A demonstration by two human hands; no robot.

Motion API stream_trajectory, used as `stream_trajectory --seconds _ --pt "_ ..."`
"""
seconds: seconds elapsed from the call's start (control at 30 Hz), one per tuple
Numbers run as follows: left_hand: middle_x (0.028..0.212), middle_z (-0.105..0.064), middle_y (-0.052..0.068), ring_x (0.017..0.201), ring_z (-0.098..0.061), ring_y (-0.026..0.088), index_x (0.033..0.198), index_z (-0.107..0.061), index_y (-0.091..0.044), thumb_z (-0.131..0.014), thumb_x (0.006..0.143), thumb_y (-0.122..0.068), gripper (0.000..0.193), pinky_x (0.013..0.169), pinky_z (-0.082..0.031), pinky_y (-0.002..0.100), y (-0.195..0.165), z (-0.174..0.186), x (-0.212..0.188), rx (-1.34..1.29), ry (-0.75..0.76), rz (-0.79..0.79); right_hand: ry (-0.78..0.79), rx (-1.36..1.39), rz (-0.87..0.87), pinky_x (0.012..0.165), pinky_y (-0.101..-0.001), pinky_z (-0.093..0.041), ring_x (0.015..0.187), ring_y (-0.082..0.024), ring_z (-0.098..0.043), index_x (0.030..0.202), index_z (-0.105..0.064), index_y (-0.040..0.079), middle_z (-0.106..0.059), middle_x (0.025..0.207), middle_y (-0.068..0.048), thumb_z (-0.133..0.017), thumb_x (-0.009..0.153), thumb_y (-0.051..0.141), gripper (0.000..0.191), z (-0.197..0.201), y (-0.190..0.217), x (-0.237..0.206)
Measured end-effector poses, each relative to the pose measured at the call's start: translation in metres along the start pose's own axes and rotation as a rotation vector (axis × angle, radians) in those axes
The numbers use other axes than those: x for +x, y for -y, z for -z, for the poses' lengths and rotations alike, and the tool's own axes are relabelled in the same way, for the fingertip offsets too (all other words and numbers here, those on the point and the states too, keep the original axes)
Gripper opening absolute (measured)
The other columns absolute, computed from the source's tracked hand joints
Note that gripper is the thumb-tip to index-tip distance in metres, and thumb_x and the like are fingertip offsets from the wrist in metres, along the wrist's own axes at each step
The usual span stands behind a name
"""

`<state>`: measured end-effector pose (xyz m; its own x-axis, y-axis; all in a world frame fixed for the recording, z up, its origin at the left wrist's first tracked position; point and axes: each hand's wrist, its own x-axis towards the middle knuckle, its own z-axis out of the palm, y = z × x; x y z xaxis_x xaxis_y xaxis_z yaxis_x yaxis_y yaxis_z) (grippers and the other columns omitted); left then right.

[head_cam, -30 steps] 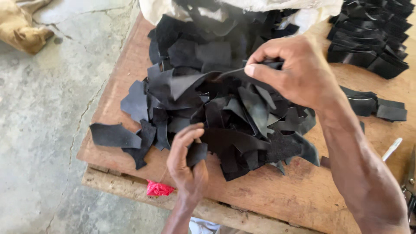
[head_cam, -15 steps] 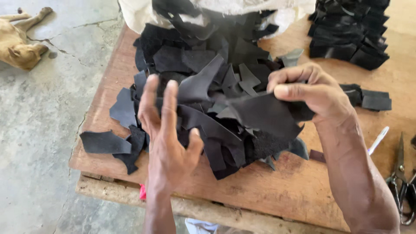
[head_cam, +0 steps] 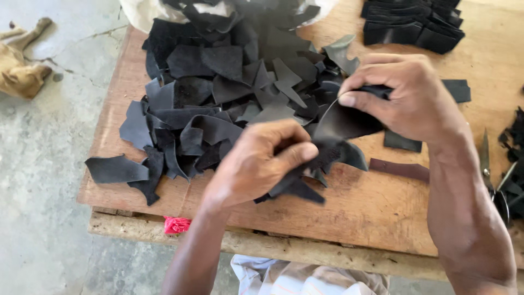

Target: The person marks a piece of black leather with a pen using a brown template, then cuts the leather with shears. They repeat the process with additional pieces, stacking the cut pieces on the table.

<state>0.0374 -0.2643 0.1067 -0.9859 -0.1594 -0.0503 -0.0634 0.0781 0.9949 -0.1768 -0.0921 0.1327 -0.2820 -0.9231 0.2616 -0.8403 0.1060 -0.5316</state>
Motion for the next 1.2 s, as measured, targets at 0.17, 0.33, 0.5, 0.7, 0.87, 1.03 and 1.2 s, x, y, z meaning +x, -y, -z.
stream_trajectory --seconds 0.17,0.33,0.5,0.7,0.87,1.03,1.2 --pt "0.085 -0.065 -0.002 0.074 -0.056 0.004 0.11 -0.069 0.004 -0.063 0.104 -0.018 0.024 0.065 -0.049 0.025 0.03 -0.039 0.01 -0.386 0.268 0.179 0.008 -0.035 -0.019 0.071 -0.0321 -0.055 0.082 -0.018 -0.07 0.099 -0.078 0.005 -0.072 0.09 -0.005 -0.083 0.088 0.014 0.015 -0.003 0.004 -0.017" --pt "0.095 -0.073 -0.002 0.092 -0.062 0.005 0.133 -0.061 -0.001 -0.055 0.105 -0.019 0.033 0.087 -0.049 0.024 0.047 -0.054 -0.003 -0.387 0.376 0.141 0.035 -0.023 -0.051 0.07 -0.0333 -0.054 0.08 -0.02 -0.069 0.098 -0.078 0.006 -0.072 0.088 -0.005 -0.082 0.086 0.017 0.017 0.009 -0.007 -0.032" --pt "0.094 -0.06 0.001 0.09 -0.054 0.011 0.143 -0.064 -0.01 -0.063 0.103 -0.014 0.04 0.085 -0.047 0.03 0.054 -0.059 -0.015 -0.033 0.462 0.159 0.147 -0.066 -0.12 0.066 -0.0353 -0.054 0.074 -0.018 -0.07 0.089 -0.078 0.007 -0.073 0.084 -0.004 -0.082 0.084 0.025 0.02 0.02 -0.018 -0.045" --pt "0.092 -0.062 -0.004 0.084 -0.058 0.008 0.112 -0.073 0.0 -0.07 0.096 -0.012 0.02 0.072 -0.048 0.028 0.078 -0.075 -0.028 -0.115 0.437 0.196 -0.126 -0.254 -0.135 0.065 -0.0324 -0.053 0.08 -0.016 -0.065 0.103 -0.076 0.004 -0.071 0.094 -0.008 -0.08 0.104 0.024 0.02 0.032 -0.021 -0.058" --pt "0.103 -0.059 0.005 0.089 -0.051 0.012 0.095 -0.067 0.004 -0.067 0.106 -0.01 0.018 0.078 -0.044 0.028 0.087 -0.088 -0.039 -0.452 0.158 0.049 -0.197 0.032 -0.167 0.073 -0.0226 -0.057 0.089 -0.012 -0.068 0.111 -0.071 0.0 -0.071 0.1 -0.008 -0.071 0.106 0.007 0.009 0.027 -0.015 -0.093" --pt "0.094 -0.073 0.009 0.09 -0.069 0.018 0.097 -0.07 -0.002 -0.06 0.099 -0.009 0.012 0.109 -0.05 0.036 0.065 -0.073 -0.065 -0.824 -0.058 -0.216 -0.136 0.434 -0.337 0.077 -0.0177 -0.061 0.089 -0.011 -0.068 0.119 -0.072 0.008 -0.072 0.111 -0.006 -0.069 0.098 0.006 0.021 0.003 -0.009 -0.098" --pt "0.088 -0.073 0.01 0.082 -0.065 0.012 0.104 -0.073 0.002 -0.064 0.105 -0.006 0.012 0.094 -0.05 0.03 0.056 -0.062 -0.077 -0.734 -0.427 -0.308 -0.084 0.725 -0.314 0.081 -0.0249 -0.063 0.111 -0.011 -0.061 0.144 -0.052 0.016 -0.058 0.138 -0.003 -0.072 0.088 0.017 0.06 -0.026 -0.004 -0.078"
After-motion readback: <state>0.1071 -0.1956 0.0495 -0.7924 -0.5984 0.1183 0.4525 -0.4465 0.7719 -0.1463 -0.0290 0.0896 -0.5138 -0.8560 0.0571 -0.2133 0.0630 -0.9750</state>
